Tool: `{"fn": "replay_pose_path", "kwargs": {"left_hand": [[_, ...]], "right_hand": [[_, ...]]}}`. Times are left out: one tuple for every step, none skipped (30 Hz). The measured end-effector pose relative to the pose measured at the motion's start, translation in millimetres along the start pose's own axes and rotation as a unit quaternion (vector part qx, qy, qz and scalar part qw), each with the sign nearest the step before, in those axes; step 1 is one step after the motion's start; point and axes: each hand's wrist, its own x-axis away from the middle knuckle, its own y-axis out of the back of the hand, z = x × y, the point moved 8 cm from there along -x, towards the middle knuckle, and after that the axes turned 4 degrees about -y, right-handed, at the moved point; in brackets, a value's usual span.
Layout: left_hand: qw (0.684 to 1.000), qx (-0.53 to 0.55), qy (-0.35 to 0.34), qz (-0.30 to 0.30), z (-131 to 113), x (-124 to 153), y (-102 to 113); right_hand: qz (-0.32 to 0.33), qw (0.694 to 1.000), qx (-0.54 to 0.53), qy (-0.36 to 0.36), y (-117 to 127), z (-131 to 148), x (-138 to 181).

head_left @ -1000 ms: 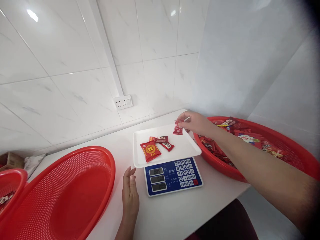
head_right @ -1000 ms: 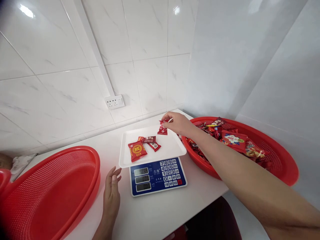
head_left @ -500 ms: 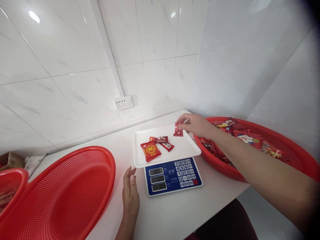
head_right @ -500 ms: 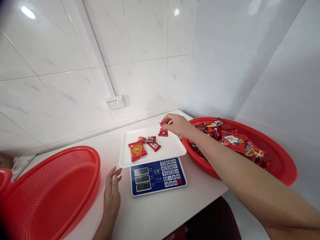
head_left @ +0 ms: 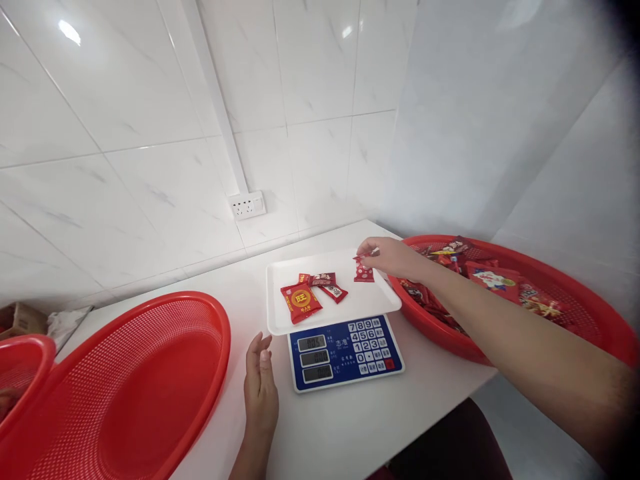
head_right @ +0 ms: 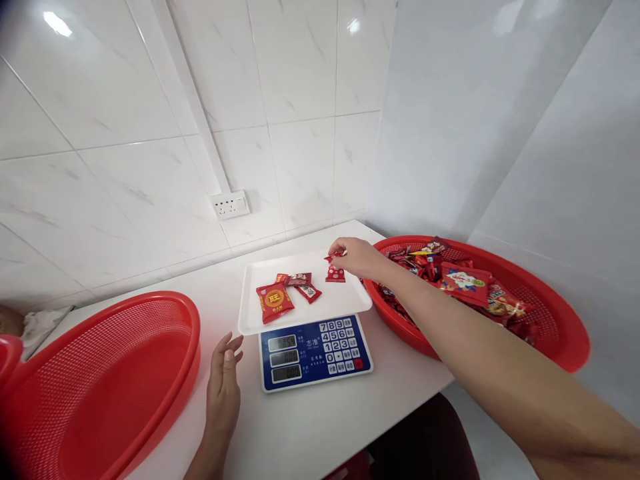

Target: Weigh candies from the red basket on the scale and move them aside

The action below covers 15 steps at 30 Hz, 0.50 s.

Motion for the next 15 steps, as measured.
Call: {"fn": "replay_pose_path", "kwargs": {"left_hand": [[1.0, 0.002, -0.002, 0.0, -0.3, 0.0, -0.1], [1.0, 0.005, -0.004, 0.001, -0.4, 0.0, -0.3], [1.0, 0.006, -0.004, 0.002, -0.2, 0.0, -0.5], [1.0, 0.006, -0.003, 0.004, 0.3, 0.0, -0.8], [1.0, 0.005, -0.002, 0.005, 0.7, 0.0, -1.0], [1.0, 0.005, -0.001, 0.006, 1.0, 0.0, -1.0], [1.0, 0.005, -0.001, 0.004, 1.2, 0.0, -0.8], [1.0, 0.005, -0.002, 0.002, 1.2, -0.1, -0.4], [1.0, 0.005, -0.003, 0.0, 1.1, -0.1, 0.0], [1.0, 0.004, -0.004, -0.002, 1.1, -0.2, 0.3], [1.0, 0.002, -0.004, -0.002, 1.2, -0.3, 0.5], [1.0, 0.0, -0.003, -0.001, 1.5, -0.4, 0.5], [1.0, -0.002, -0.001, 0.0, 1.9, -0.5, 0.4], [1.0, -0.003, 0.0, 0.001, 2.2, -0.7, 0.4], [1.0, -0.003, 0.0, 0.002, 2.5, -0.8, 0.5]], "right_hand": [[0.006, 1.0, 0.007, 0.001, -2.9, -1.8, -0.4], [0.011, 1.0, 0.013, 0.004, -6.2, -3.6, -1.0], [0.016, 1.0, 0.015, 0.008, -9.7, -5.5, -1.7], [0.02, 1.0, 0.014, 0.012, -13.3, -7.5, -2.8], [0.023, 1.0, 0.01, 0.014, -17.0, -9.8, -4.2], [0.028, 1.0, 0.006, 0.013, -20.9, -12.6, -5.7], [0.033, 0.999, 0.002, 0.012, -24.8, -15.4, -7.4], [0.041, 0.999, 0.001, 0.009, -28.9, -17.8, -8.8], [0.051, 0.999, 0.006, 0.008, -33.0, -19.6, -9.9], [0.059, 0.998, 0.018, 0.009, -36.2, -20.6, -10.6], [0.061, 0.997, 0.037, 0.013, -38.0, -20.4, -10.9], [0.056, 0.996, 0.059, 0.021, -38.1, -19.2, -10.9], [0.045, 0.996, 0.078, 0.029, -36.5, -17.1, -10.6], [0.032, 0.995, 0.088, 0.037, -33.9, -14.6, -10.1], [0.019, 0.995, 0.088, 0.042, -30.5, -12.1, -9.4]]}}
